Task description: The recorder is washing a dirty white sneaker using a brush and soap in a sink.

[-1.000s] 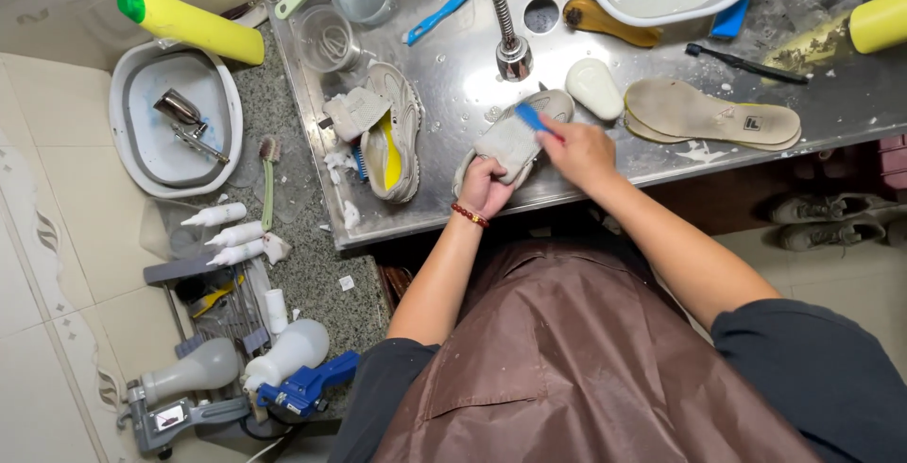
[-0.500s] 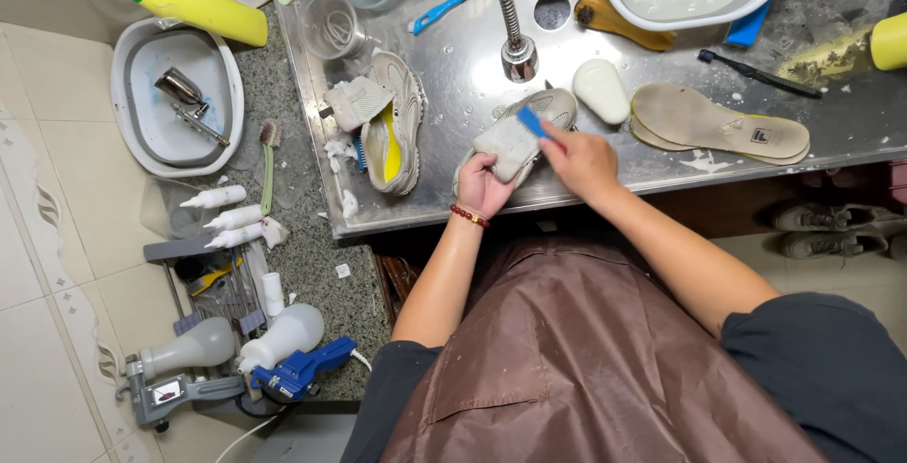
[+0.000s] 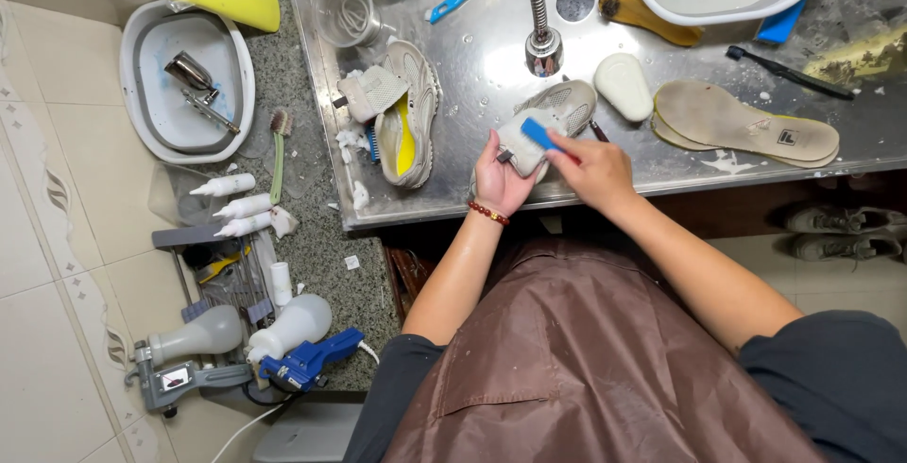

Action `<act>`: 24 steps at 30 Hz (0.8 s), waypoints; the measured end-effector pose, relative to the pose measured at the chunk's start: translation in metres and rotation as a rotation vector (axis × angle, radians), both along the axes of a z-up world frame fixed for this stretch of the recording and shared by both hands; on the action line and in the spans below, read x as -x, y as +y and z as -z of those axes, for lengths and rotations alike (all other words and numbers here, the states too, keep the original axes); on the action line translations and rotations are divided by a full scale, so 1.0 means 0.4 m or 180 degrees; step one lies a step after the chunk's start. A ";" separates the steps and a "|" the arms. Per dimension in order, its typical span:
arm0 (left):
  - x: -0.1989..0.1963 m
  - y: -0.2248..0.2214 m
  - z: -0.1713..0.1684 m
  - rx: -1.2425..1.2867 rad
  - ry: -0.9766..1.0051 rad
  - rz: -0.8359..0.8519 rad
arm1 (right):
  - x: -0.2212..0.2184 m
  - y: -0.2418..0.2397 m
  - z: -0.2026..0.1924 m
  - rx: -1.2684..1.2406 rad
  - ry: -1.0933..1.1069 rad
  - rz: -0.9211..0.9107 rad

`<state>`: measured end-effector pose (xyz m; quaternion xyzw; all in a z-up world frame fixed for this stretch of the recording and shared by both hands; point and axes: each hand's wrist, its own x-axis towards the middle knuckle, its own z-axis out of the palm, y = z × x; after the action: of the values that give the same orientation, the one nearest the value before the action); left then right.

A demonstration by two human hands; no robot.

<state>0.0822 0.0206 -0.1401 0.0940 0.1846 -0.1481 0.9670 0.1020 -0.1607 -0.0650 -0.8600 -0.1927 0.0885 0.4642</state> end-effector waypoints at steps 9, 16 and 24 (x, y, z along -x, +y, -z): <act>0.007 -0.001 0.017 -0.0035 0.0071 -0.0069 | 0.003 -0.006 -0.003 0.0357 -0.0621 -0.0132; 0.007 -0.002 -0.013 -0.0110 0.0314 -0.0033 | 0.002 -0.026 0.012 0.0342 -0.0657 0.0071; 0.000 0.009 0.029 0.0077 0.0294 0.0053 | 0.007 -0.028 0.009 0.0372 -0.0937 -0.0158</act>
<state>0.0821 0.0241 -0.1517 0.0768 0.2265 -0.1625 0.9573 0.0991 -0.1718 -0.0688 -0.8842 -0.2744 -0.0161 0.3778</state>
